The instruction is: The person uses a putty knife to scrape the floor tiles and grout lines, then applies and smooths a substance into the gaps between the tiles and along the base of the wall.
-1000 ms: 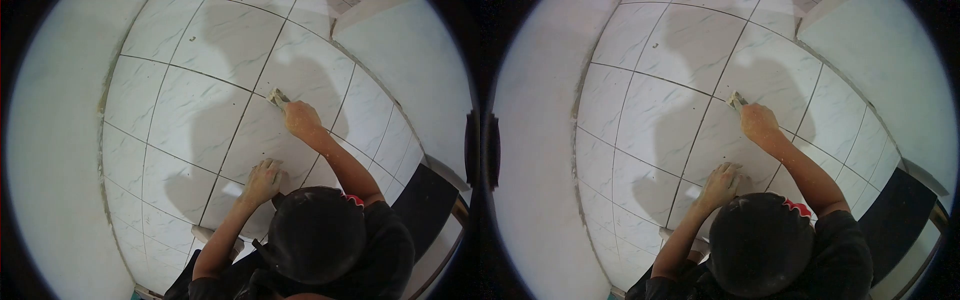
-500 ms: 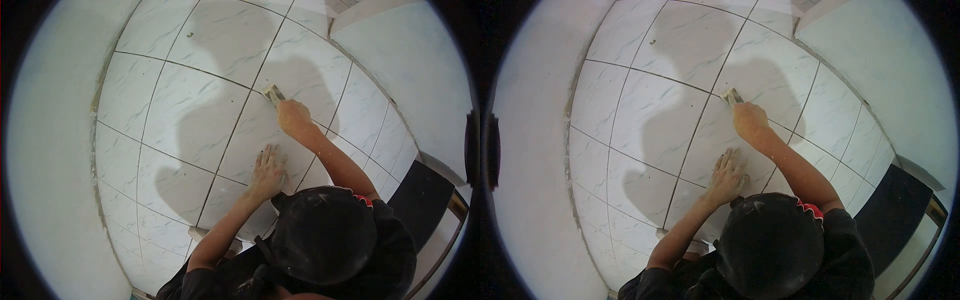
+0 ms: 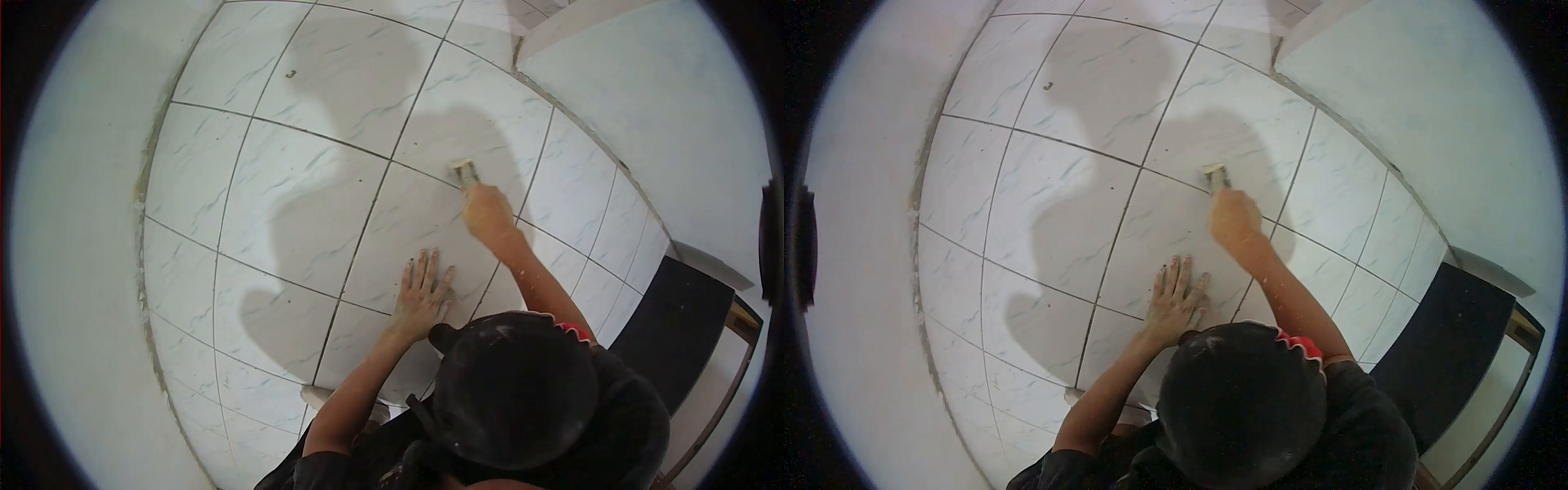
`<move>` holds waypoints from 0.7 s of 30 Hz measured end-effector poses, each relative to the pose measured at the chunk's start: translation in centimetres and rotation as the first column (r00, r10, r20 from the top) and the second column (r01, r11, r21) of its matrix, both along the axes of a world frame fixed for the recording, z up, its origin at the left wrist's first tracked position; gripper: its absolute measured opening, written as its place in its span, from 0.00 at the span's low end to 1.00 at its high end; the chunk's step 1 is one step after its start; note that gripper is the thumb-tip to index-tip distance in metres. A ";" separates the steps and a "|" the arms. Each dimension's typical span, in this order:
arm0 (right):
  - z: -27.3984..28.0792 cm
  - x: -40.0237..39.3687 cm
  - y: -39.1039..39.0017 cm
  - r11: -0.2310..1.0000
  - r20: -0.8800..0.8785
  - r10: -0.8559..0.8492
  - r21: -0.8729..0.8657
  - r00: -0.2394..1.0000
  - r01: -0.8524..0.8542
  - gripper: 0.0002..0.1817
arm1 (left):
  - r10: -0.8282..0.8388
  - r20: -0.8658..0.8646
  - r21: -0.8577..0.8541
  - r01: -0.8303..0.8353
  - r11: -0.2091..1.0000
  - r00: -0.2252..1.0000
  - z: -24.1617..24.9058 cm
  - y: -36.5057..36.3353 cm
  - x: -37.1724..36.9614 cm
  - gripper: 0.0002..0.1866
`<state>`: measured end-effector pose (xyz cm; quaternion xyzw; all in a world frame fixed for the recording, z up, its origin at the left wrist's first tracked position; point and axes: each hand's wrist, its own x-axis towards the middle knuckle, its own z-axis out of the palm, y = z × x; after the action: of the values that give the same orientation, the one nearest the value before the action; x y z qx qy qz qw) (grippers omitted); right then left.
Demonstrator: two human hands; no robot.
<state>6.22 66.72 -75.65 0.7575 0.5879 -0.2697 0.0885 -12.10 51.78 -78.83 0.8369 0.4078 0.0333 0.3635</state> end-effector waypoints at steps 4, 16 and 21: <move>-1.1 3.1 4.9 0.982 -0.080 0.020 0.191 0.997 -0.004 0.14 | -0.031 -0.029 0.014 0.032 0.999 0.999 0.2 0.1 0.2 0.38; -0.4 4.8 1.4 0.996 -0.034 0.000 0.086 0.999 0.003 0.17 | -0.013 -0.043 0.040 0.015 0.999 0.999 0.1 -0.4 0.6 0.36; -1.1 11.8 4.5 0.967 -0.054 -0.199 0.148 0.978 0.205 0.21 | 0.002 -0.033 0.031 -0.001 1.000 0.999 0.5 -0.2 0.9 0.36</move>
<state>18.01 71.25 -76.75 0.8127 0.5281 -0.2460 -0.0092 -11.21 51.61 -78.36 0.8425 0.4140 0.0262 0.3436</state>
